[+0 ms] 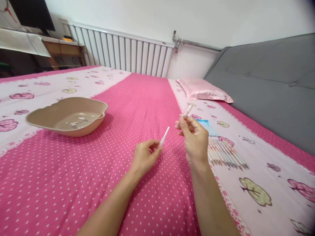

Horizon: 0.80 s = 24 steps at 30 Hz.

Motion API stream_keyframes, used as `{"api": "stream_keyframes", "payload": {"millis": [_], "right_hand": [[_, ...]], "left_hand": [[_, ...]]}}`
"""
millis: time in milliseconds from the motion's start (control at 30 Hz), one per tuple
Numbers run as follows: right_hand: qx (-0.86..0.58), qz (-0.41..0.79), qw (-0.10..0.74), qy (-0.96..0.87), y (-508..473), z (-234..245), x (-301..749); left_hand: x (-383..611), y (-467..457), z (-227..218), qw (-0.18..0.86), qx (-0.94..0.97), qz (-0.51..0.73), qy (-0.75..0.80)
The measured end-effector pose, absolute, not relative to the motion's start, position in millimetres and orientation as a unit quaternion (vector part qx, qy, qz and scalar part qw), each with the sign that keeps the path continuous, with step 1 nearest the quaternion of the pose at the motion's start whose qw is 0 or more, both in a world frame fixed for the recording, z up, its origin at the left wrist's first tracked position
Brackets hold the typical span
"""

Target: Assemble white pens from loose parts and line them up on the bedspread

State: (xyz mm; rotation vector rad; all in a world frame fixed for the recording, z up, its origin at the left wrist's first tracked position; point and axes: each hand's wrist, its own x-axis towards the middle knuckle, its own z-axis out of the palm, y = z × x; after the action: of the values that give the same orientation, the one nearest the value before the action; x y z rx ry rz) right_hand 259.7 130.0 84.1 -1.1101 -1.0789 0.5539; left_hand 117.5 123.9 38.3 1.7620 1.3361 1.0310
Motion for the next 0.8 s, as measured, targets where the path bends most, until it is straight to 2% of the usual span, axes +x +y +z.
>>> {"api": "stream_keyframes", "payload": {"millis": [800], "right_hand": [[-0.490, 0.259, 0.660, -0.507, 133.6, 79.1, 258.3]], "left_hand": [[119.2, 124.3, 32.5, 0.323, 0.707, 0.403, 0.483]]}}
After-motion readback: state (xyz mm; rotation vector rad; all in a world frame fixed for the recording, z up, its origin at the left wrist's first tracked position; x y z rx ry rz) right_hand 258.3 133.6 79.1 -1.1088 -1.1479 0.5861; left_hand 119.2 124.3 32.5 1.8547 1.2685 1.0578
